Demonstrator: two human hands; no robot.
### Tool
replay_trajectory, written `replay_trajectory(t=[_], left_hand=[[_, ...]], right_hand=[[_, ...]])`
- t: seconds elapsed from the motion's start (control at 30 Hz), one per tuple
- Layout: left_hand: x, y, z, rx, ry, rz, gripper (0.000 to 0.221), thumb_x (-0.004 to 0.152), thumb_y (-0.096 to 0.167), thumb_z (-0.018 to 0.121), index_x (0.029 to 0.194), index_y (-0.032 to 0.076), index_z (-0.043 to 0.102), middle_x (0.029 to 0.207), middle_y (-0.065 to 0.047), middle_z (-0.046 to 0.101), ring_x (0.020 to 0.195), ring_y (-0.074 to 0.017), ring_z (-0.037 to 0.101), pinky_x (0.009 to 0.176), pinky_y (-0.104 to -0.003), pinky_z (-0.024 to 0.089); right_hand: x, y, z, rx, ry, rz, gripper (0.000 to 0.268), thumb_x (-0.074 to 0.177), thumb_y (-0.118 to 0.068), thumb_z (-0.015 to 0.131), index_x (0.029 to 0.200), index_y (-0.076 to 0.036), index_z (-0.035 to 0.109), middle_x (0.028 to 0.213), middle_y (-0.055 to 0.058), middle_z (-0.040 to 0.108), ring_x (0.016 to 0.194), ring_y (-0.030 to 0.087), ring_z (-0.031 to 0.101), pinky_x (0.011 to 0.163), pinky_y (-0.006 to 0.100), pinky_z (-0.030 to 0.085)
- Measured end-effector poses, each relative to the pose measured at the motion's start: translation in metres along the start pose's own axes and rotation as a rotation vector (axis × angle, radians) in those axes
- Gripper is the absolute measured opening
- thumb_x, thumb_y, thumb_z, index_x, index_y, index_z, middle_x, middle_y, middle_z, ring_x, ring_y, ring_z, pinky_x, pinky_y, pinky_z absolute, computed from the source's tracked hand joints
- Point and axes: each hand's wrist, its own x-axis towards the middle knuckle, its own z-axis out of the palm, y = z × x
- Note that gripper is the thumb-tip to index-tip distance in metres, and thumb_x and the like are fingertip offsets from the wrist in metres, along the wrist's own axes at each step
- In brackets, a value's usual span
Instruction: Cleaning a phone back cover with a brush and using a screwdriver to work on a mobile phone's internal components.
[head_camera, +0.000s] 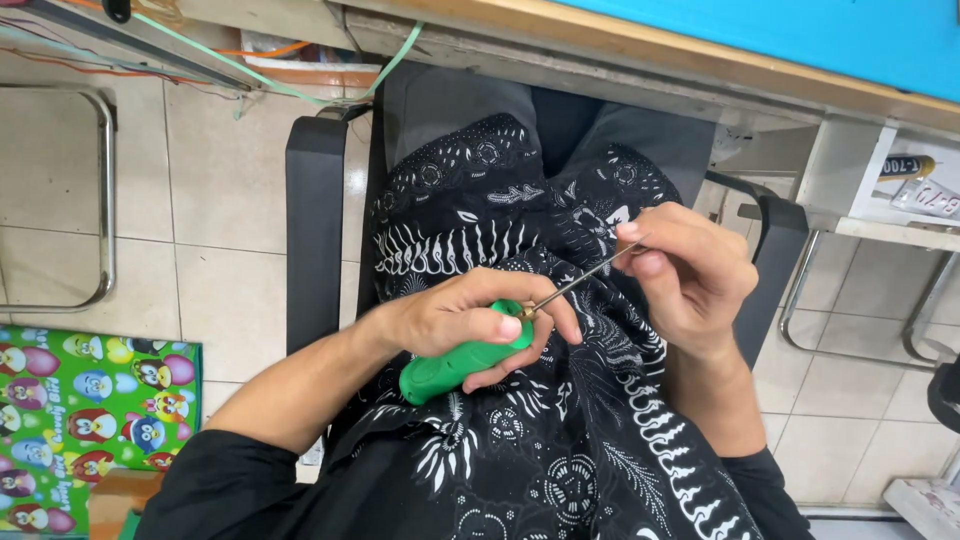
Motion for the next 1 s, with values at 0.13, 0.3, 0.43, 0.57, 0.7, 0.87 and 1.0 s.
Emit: replay_trajectory(t=[0.13,0.3,0.43,0.57,0.7,0.87,1.0], left_hand=[[0.000,0.001,-0.001,-0.001,0.001,-0.012,0.049,0.105,0.038,0.052,0.132,-0.003,0.054,0.079,-0.011,0.056,0.049,-0.0189,0.058,0.045,-0.025,0.051],[0.001,0.001,-0.001,0.034,-0.003,-0.015,0.049,0.105,0.038,0.050,0.132,-0.002,0.054,0.081,-0.011,0.057,0.050,-0.0190,0.059,0.046,-0.025,0.051],[0.003,-0.001,-0.002,-0.010,0.015,-0.028,0.047,0.104,0.035,0.051,0.131,-0.003,0.054,0.079,-0.011,0.056,0.049,-0.0184,0.057,0.044,-0.025,0.050],[0.000,-0.005,0.004,0.028,-0.007,0.009,0.045,0.106,0.033,0.048,0.132,-0.004,0.054,0.080,-0.010,0.056,0.049,-0.0183,0.059,0.045,-0.024,0.050],[0.004,0.002,-0.003,0.089,-0.004,0.036,0.044,0.107,0.034,0.047,0.132,-0.001,0.054,0.078,-0.009,0.058,0.049,-0.0169,0.060,0.047,-0.024,0.050],[0.006,0.001,0.004,0.061,-0.014,-0.003,0.048,0.106,0.037,0.049,0.132,-0.002,0.053,0.080,-0.009,0.056,0.049,-0.0178,0.060,0.047,-0.024,0.052],[0.013,0.009,0.009,0.042,0.044,-0.001,0.054,0.103,0.041,0.050,0.131,-0.005,0.053,0.080,-0.009,0.054,0.049,-0.0176,0.057,0.043,-0.025,0.052]], right_hand=[[-0.002,-0.004,0.001,0.000,-0.036,0.011,0.021,0.105,-0.010,0.053,0.101,0.009,0.061,0.092,0.022,0.068,0.064,0.026,0.068,0.062,0.033,0.056],[0.003,-0.007,0.004,-0.014,-0.044,-0.016,0.019,0.104,-0.008,0.055,0.096,0.008,0.062,0.085,0.021,0.068,0.064,0.026,0.065,0.060,0.032,0.054],[0.014,0.008,-0.008,-0.115,-0.044,-0.060,0.016,0.099,0.006,0.056,0.085,0.007,0.061,0.078,0.021,0.069,0.066,0.030,0.067,0.056,0.033,0.054],[0.012,0.031,-0.028,0.115,0.455,0.094,0.014,0.119,-0.021,0.047,0.114,-0.008,0.050,0.088,0.005,0.048,0.060,0.012,0.036,0.049,0.028,0.033],[0.010,0.009,0.004,0.386,0.252,0.152,0.055,0.100,-0.058,0.068,0.111,-0.007,0.049,0.072,-0.005,0.027,0.056,0.005,0.026,0.051,0.023,0.023],[0.013,-0.010,0.019,0.414,0.083,0.129,0.015,0.097,-0.012,0.067,0.092,-0.002,0.058,0.063,-0.001,0.036,0.053,0.009,0.029,0.052,0.027,0.028],[0.025,0.007,0.019,0.468,0.312,0.072,0.027,0.100,-0.016,0.067,0.085,-0.003,0.048,0.057,0.001,0.033,0.048,0.011,0.026,0.050,0.033,0.020]])
